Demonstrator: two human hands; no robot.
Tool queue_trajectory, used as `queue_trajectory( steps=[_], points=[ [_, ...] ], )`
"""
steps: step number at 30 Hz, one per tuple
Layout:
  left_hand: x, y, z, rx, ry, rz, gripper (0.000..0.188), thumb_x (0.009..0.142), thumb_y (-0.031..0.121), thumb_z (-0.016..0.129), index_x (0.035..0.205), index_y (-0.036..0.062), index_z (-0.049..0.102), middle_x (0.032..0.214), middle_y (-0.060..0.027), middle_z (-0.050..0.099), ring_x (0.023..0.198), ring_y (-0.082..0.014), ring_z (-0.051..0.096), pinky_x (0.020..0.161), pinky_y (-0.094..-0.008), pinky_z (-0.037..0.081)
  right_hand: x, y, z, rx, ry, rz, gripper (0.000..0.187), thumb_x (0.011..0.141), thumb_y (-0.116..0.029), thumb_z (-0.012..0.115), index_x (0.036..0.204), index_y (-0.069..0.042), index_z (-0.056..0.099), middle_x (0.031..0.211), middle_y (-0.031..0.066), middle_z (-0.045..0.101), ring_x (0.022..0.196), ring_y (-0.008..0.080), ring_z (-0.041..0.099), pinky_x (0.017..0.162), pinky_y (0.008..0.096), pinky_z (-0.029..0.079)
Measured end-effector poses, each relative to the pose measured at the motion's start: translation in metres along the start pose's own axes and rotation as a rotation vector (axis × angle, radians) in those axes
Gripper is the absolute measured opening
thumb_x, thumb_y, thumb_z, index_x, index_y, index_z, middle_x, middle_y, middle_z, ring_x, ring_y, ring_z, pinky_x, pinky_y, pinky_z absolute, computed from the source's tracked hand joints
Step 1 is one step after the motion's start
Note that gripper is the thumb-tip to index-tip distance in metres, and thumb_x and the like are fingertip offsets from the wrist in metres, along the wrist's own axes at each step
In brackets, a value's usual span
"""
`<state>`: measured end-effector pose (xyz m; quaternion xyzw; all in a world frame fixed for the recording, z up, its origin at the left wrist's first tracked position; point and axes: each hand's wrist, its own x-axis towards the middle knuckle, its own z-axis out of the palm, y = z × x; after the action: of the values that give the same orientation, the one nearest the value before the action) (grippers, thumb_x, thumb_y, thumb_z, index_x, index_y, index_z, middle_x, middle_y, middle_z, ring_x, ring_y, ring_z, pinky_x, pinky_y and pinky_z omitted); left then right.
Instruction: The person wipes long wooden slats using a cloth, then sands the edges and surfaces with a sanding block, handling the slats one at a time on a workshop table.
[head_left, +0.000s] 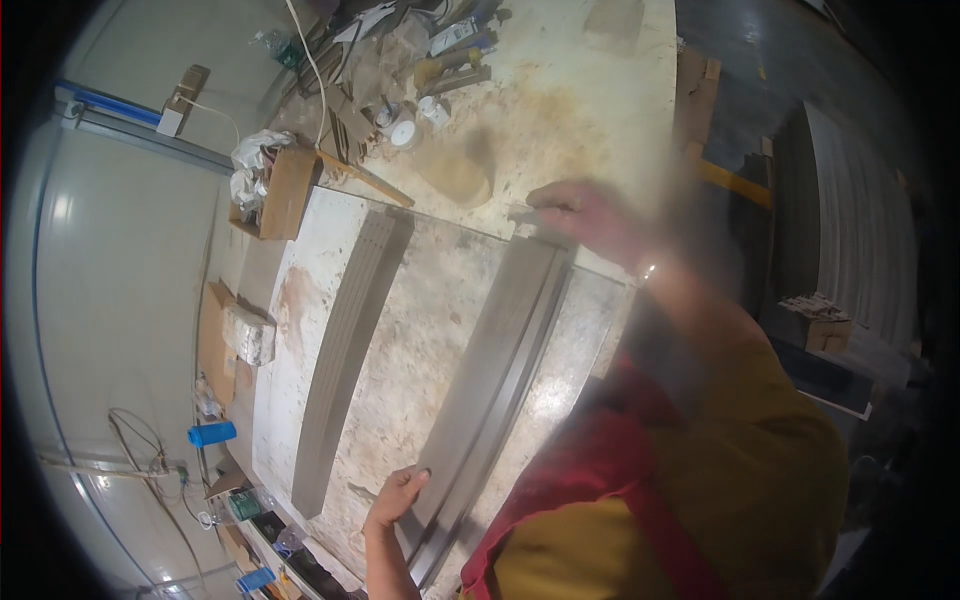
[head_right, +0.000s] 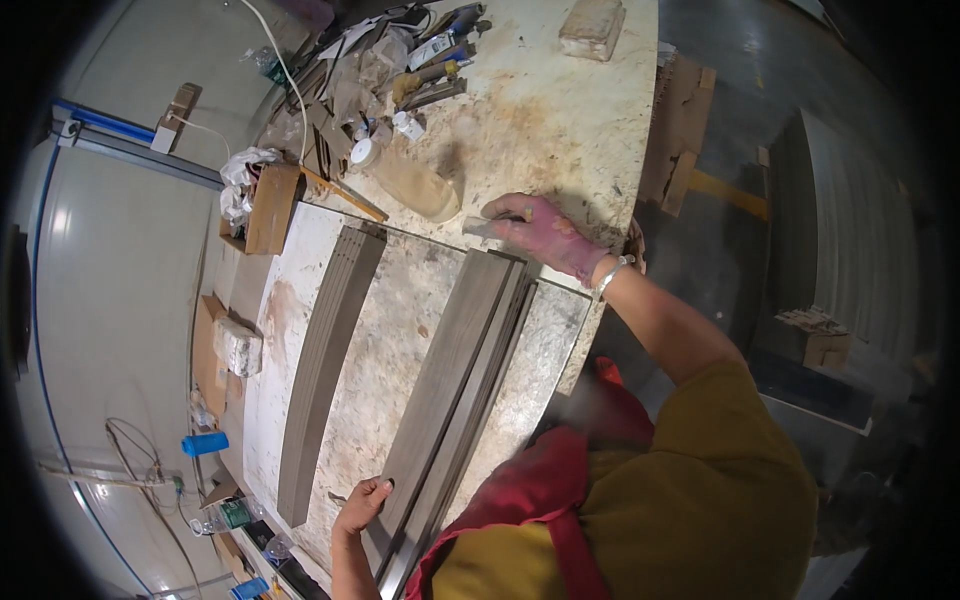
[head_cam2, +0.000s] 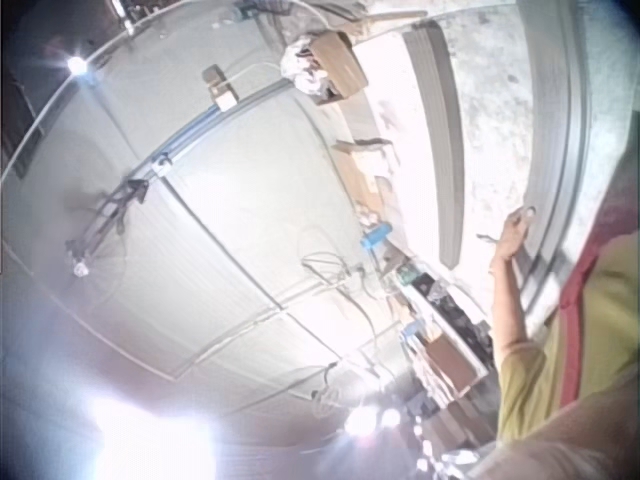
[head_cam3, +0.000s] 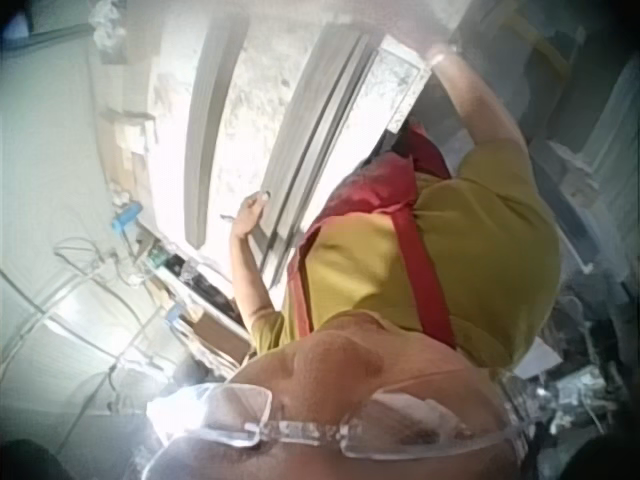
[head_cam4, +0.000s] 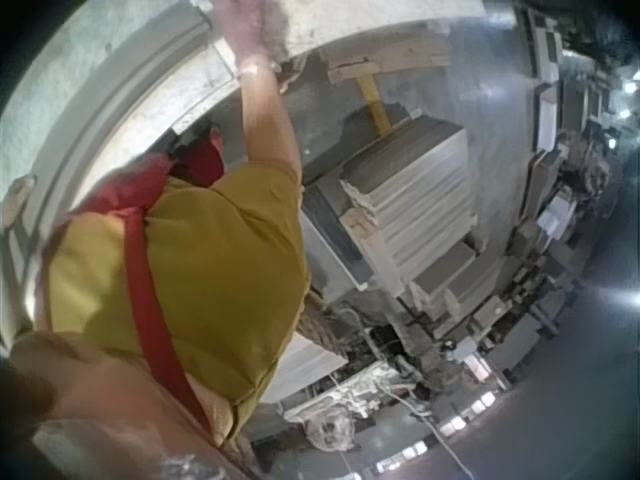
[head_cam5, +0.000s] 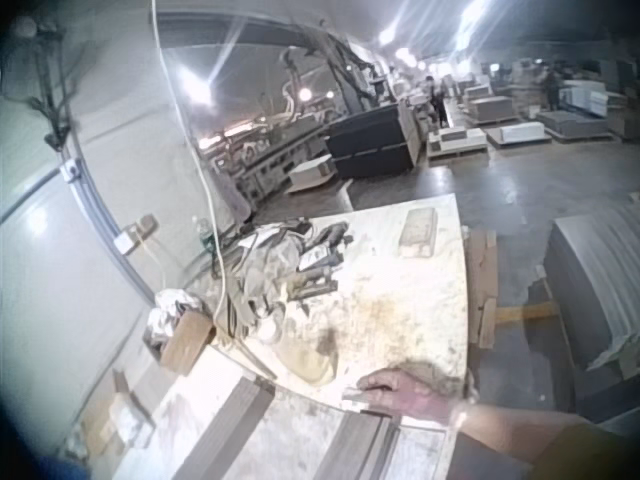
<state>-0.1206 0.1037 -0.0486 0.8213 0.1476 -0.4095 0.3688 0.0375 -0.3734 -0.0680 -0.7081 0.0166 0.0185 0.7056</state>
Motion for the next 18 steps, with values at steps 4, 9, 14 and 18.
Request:
queue_trajectory(
  steps=[4,9,14,18],
  points=[
    [-0.002,0.004,0.001,-0.012,-0.031,-0.027,0.04,0.09,0.042,0.06,0.076,0.0049,0.056,0.064,0.0079,0.041,0.061,-0.0046,0.036,0.054,-0.0228,0.031,-0.002,0.006,-0.003,-0.336,-0.11,-0.129,0.03,0.087,-0.021,0.064,0.109,-0.001,0.061,0.104,0.0093,0.061,0.098,0.0193,0.058,0.088,0.0296,0.045],
    [0.0,0.0,0.007,0.043,-0.004,0.053,0.046,0.089,0.045,0.059,0.088,-0.0008,0.062,0.073,0.0036,0.052,0.071,-0.0077,0.045,0.063,-0.025,0.04,-0.019,-0.006,-0.061,-0.616,-0.389,-0.295,0.026,0.088,-0.021,0.063,0.106,-0.003,0.061,0.106,0.0099,0.058,0.101,0.0228,0.057,0.088,0.0337,0.046],
    [-0.007,0.0,0.016,0.179,0.105,0.059,0.047,0.088,0.043,0.058,0.091,-0.0037,0.063,0.075,-0.0093,0.06,0.071,-0.016,0.053,0.069,-0.0324,0.045,-0.018,-0.025,-0.048,-0.351,-0.353,-0.306,0.026,0.087,-0.016,0.063,0.11,-0.003,0.06,0.106,0.0066,0.058,0.103,0.0183,0.056,0.087,0.0311,0.046],
    [-0.005,0.009,0.028,0.389,0.31,0.145,0.061,0.087,0.057,0.051,0.08,-0.0023,0.062,0.071,-0.0235,0.061,0.067,-0.0344,0.059,0.065,-0.0429,0.045,-0.023,-0.019,0.009,-0.216,-0.237,-0.096,0.034,0.087,-0.011,0.061,0.118,0.002,0.056,0.117,0.01,0.058,0.108,0.0182,0.055,0.093,0.0297,0.043]
  ],
)
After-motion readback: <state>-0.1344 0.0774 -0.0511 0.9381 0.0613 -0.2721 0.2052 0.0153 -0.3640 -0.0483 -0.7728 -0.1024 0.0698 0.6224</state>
